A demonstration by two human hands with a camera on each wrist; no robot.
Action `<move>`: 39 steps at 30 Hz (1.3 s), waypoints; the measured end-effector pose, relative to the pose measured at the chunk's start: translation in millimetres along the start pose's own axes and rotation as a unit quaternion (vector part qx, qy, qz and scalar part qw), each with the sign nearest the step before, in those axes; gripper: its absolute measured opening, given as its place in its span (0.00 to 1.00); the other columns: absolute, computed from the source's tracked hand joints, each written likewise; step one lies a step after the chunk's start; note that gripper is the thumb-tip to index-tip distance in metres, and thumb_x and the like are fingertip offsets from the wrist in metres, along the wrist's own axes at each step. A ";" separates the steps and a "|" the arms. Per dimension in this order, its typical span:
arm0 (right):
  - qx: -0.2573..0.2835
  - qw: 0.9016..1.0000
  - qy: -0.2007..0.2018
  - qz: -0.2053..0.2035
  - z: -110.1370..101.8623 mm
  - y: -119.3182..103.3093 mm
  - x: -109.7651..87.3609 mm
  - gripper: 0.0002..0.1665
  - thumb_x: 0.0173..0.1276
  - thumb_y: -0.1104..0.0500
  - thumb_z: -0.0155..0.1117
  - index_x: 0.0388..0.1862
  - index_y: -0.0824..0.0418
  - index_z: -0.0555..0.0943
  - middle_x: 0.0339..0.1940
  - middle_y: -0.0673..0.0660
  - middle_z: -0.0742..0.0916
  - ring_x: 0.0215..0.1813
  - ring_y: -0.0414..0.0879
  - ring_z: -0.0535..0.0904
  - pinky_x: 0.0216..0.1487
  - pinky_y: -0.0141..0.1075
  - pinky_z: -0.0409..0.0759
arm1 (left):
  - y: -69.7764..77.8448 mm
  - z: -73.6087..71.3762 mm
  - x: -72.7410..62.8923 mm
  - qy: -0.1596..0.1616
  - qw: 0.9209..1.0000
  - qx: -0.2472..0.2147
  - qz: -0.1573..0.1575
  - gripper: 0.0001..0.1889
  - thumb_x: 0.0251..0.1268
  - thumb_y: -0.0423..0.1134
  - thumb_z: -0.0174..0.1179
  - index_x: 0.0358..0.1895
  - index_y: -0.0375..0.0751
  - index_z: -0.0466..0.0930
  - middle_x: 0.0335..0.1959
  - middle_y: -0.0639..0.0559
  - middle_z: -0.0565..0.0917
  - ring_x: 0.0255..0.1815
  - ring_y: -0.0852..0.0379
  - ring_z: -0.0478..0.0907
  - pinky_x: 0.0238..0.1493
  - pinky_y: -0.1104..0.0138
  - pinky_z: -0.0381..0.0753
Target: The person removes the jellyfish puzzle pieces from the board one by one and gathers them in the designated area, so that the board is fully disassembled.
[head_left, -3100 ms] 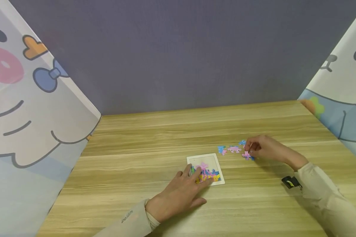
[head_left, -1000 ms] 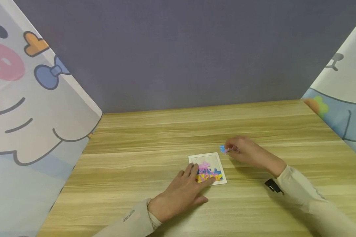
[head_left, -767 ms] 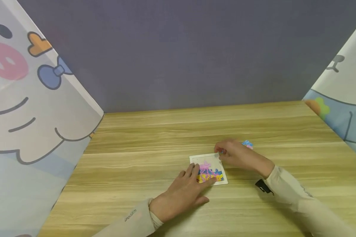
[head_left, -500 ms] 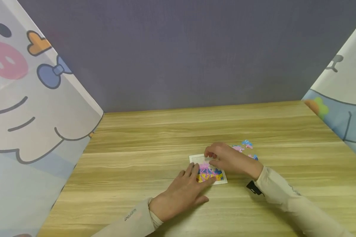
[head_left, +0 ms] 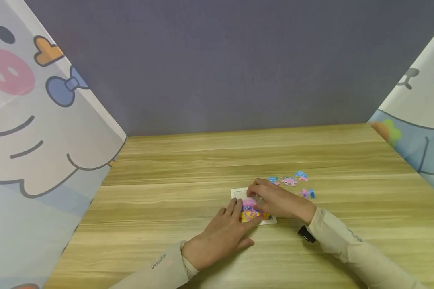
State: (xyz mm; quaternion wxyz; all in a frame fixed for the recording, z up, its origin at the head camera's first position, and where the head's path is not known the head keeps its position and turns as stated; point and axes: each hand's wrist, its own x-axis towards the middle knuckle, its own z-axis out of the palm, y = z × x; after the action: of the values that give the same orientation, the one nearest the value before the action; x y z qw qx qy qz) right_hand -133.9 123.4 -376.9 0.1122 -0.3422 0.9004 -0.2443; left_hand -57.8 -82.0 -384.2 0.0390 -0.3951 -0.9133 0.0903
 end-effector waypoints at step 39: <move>0.054 0.998 -0.003 0.010 0.2 5.2 4.3 0.13 0.63 0.67 0.70 0.42 0.55 0.77 0.39 0.49 0.80 0.42 0.43 0.75 0.45 0.37 0.77 | 1.7 -6.7 -7.5 -0.002 1.000 -0.008 0.002 0.33 0.65 0.63 0.60 0.73 0.64 0.66 0.63 0.34 0.75 0.65 0.41 0.74 0.47 0.53 0.84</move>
State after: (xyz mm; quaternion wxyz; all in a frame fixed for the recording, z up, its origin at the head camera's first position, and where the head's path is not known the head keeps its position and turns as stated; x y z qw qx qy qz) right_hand -140.0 123.8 -379.9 0.1354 -0.3271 0.8890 -0.2903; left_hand -50.5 -85.4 -378.0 0.0341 -0.3967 -0.9135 0.0833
